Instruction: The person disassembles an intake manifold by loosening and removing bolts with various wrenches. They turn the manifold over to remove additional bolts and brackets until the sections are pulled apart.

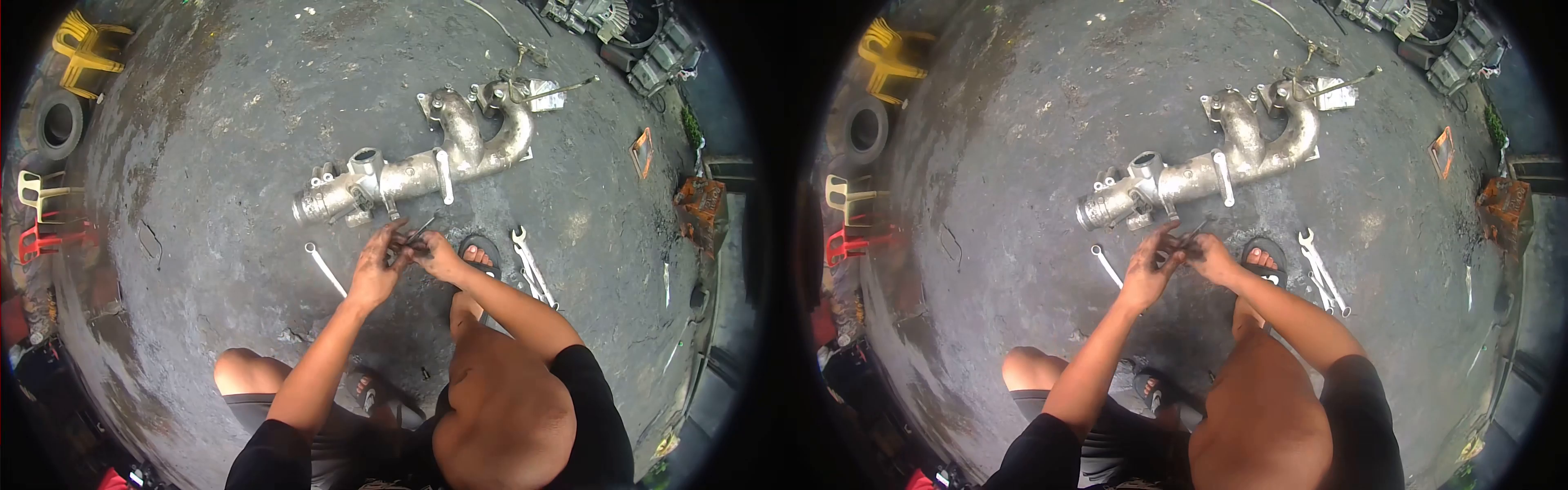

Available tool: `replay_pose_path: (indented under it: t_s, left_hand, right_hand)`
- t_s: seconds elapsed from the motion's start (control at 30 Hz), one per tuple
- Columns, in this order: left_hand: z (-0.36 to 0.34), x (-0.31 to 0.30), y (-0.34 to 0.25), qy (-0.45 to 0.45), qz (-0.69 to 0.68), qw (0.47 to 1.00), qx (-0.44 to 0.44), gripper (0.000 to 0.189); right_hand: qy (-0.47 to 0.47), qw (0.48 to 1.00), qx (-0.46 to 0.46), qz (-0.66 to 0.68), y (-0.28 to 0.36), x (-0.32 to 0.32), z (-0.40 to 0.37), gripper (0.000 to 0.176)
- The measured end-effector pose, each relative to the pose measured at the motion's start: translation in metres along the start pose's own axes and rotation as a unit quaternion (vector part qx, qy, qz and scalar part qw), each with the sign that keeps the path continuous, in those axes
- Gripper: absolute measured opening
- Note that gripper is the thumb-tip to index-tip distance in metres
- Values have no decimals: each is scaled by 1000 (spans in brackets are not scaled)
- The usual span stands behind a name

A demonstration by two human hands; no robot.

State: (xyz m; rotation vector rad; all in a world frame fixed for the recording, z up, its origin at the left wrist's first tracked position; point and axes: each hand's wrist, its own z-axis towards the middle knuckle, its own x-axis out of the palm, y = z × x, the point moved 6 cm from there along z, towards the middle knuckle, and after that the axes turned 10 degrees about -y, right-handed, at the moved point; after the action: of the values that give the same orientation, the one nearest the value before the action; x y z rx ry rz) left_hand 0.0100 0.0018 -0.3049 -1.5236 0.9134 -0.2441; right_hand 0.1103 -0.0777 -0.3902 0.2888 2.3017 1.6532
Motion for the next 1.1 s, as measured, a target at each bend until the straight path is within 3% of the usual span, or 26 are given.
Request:
replay_pose_path:
  t_s: [0.03,0.07,0.1,0.17,0.23,0.3,0.33,0.37,0.43,0.53,0.67,0.7,0.77,1.1]
  left_hand:
    - [1,-2,20,-64,61,996,-1,35]
    - [2,-5,42,-114,62,992,-11,30]
    - [3,-5,48,-116,59,991,-13,30]
    - [1,-7,76,-152,88,974,-142,23]
    - [6,1,99,-187,11,969,-159,21]
    - [12,-9,108,-277,13,952,-132,18]
    - [13,-15,110,-267,69,953,-128,34]
    - [14,-20,100,-266,69,953,-130,34]
    - [17,-39,53,-315,318,894,4,56]
    - [38,-51,37,-238,374,893,71,73]
    - [67,-53,65,-125,330,935,48,74]
    - [70,-52,70,-126,329,935,47,74]
    - [69,-50,74,-138,336,930,63,74]
    - [65,-40,80,-172,339,925,0,68]
  right_hand:
    - [-35,983,67,167,-16,2,4,26]
    - [-81,967,108,215,-30,3,9,32]
    - [-80,968,110,212,-26,6,14,32]
    - [-109,956,130,238,-22,8,23,37]
    - [-116,948,122,269,-21,15,36,34]
    - [-158,928,153,300,-26,18,49,34]
    - [-188,919,157,310,-27,20,54,34]
    - [-187,919,159,309,-30,22,60,34]
    - [-205,925,149,282,-36,25,72,36]
    - [-231,919,163,276,-31,25,74,39]
    - [-211,902,185,328,-34,27,76,43]
    - [-210,903,186,326,-33,29,75,43]
    - [-208,900,185,334,-32,34,70,25]
    - [-248,875,190,370,-32,40,67,28]
